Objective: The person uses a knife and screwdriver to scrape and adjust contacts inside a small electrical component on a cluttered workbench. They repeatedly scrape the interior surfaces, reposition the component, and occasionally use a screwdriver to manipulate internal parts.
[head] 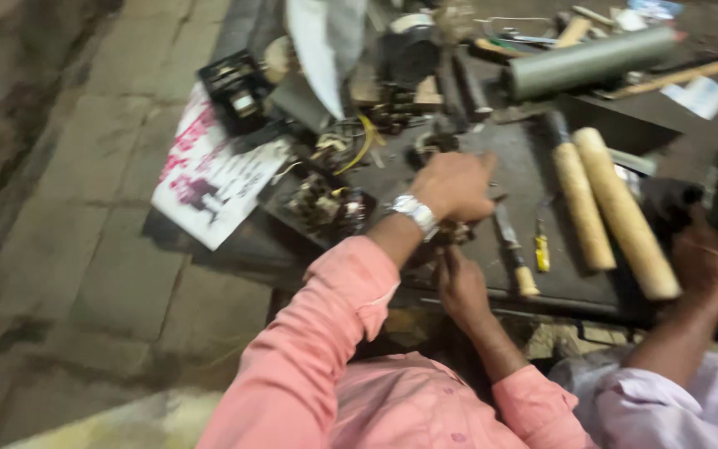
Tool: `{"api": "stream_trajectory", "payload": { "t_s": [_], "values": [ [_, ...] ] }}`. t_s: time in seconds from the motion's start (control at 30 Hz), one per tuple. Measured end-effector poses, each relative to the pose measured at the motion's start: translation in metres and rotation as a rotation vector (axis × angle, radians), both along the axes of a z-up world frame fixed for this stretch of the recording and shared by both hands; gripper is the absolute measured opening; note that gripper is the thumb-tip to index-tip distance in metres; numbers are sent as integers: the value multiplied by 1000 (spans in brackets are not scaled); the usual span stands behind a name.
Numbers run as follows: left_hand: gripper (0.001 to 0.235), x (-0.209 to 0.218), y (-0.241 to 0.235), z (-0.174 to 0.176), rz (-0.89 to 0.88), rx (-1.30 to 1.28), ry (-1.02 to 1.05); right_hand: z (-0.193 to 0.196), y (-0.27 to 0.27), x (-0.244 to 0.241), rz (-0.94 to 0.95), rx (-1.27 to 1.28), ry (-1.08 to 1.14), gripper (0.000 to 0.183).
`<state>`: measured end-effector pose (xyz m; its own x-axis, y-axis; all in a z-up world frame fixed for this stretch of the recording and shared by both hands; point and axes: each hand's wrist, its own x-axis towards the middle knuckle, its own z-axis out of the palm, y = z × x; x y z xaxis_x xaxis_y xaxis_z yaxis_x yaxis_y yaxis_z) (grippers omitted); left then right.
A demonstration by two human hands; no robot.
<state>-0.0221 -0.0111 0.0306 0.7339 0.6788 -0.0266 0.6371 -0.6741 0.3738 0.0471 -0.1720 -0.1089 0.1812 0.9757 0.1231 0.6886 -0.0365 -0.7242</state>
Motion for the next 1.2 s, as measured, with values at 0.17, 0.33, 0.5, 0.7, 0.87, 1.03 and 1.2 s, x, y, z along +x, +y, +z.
{"api": "stream_trajectory", "payload": {
  "t_s": [0.17, 0.33, 0.5, 0.7, 0.87, 1.03, 1.2],
  "values": [
    [54, 5, 1, -3, 7, 14, -18, -16, 12, 3, 38, 22, -70, 23],
    [55, 6, 1, -7, 1, 54, -43, -13, 12, 3, 20, -83, 74, 31],
    [56, 7, 5, -4, -19, 11, -24, -2, 4, 6, 34, -39, -165, 29],
    [57, 5, 9, -8, -3, 3, -30, -17, 7, 4, 5, 45, -280, 24],
    [57, 3, 12, -4, 7, -1, -36, -30, 12, 6, -8, 146, -198, 20],
    [57, 0, 12, -5, -2, -25, -39, -27, 18, 4, -33, 98, -364, 24],
    [57, 2, 10, -4, 1, 7, -75, -1, 8, -5, -91, 174, -80, 18]
  ]
}}
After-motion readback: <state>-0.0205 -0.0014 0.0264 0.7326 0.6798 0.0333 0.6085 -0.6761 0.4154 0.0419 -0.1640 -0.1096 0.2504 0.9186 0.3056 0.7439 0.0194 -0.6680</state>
